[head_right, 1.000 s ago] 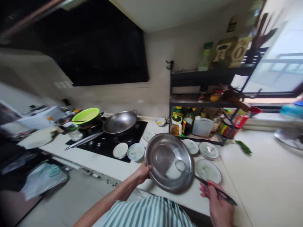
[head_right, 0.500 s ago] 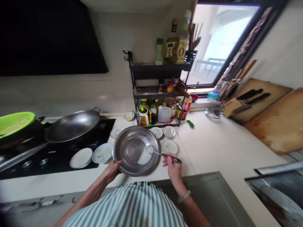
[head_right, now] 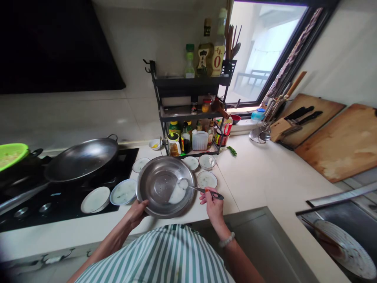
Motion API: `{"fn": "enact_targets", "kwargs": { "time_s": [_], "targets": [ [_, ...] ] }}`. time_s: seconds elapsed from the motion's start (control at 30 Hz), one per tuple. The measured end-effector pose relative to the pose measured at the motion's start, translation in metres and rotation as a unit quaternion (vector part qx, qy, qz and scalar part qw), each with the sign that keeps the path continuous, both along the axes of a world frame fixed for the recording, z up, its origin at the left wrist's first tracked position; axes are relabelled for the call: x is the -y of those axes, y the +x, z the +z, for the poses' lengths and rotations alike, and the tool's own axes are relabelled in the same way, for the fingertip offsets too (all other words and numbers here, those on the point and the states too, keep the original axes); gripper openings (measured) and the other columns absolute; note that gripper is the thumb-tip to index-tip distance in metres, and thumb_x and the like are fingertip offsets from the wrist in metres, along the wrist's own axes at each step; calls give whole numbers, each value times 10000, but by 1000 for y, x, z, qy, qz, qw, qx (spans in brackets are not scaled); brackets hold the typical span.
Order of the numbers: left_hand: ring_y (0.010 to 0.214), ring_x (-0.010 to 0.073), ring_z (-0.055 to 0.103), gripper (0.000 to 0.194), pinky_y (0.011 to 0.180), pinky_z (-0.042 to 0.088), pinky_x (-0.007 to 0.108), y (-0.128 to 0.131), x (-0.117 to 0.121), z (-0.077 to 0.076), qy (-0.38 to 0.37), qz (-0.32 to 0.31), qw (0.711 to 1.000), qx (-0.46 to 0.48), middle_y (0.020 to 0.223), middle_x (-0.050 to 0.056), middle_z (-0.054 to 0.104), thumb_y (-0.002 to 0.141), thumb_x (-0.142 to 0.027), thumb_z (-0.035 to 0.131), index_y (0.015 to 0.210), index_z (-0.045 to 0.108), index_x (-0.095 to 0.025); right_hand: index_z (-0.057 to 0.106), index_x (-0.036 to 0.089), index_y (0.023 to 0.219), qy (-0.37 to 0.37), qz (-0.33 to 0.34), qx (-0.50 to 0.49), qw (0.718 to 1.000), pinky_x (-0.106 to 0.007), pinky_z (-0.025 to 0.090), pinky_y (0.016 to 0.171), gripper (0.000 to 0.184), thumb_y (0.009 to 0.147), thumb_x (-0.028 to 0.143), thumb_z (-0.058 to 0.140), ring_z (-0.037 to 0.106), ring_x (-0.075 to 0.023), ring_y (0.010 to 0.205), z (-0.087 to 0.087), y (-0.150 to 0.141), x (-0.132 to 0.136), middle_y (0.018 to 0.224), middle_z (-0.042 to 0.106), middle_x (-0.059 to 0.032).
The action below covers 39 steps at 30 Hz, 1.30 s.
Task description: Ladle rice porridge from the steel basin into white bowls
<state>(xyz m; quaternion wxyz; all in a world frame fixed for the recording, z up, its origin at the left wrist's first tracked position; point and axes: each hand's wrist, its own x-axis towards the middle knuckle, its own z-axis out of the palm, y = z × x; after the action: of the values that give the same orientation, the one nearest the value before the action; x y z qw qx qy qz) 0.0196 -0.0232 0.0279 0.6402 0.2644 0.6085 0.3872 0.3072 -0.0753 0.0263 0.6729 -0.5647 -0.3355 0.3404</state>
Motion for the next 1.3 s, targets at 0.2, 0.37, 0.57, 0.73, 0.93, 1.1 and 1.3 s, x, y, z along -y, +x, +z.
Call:
{"fn": "enact_targets", "kwargs": {
  "time_s": [0.2,0.37,0.57,0.73,0.93,1.1,1.3],
  "targets": [
    [516,137,583,229,562,541,301,1,1,0,4,-11,1000,0,630,4,633,799,-27,495,1001,507,-134,624,175,887,2,2,-8,1000,-294,548,436,452,744,596,708,677,-215,539,1,-1,1,540,654,-22],
    [507,135,576,205,545,532,291,2,1,3,4,-8,1000,-5,614,-2,627,805,-34,493,979,513,-140,634,165,893,7,-8,-23,1000,-276,535,433,444,737,569,729,680,-207,557,0,2,2,587,681,-40],
    [507,132,581,218,568,545,304,3,0,3,1,-14,1000,4,607,-4,629,787,-34,518,977,513,-140,641,154,878,11,-26,-54,998,-252,509,421,420,709,516,768,656,-187,526,5,5,2,593,685,-48],
    [497,135,577,221,574,555,328,2,0,1,5,-13,1000,-1,606,-1,630,795,-29,505,990,511,-133,649,153,857,19,-45,-68,996,-255,502,417,364,700,456,775,642,-179,510,14,13,3,605,694,-57],
    [533,154,621,228,575,563,331,1,0,3,3,-9,1000,6,653,27,661,773,-36,548,979,528,-130,640,147,872,44,-90,-30,994,-249,498,423,311,741,411,740,633,-164,504,22,41,6,630,702,-61],
    [564,164,643,218,595,574,339,2,1,5,4,-10,1000,10,681,37,677,777,-39,551,974,532,-130,641,149,929,50,-112,86,989,-280,545,453,287,829,418,659,641,-164,514,11,62,15,675,702,-52],
    [548,160,635,235,591,573,340,3,1,5,-3,-2,1000,0,651,21,662,781,-17,520,979,518,-143,682,196,1004,71,-47,288,954,-298,595,530,213,932,327,529,644,-144,561,2,67,36,799,694,-36]
  ]
}}
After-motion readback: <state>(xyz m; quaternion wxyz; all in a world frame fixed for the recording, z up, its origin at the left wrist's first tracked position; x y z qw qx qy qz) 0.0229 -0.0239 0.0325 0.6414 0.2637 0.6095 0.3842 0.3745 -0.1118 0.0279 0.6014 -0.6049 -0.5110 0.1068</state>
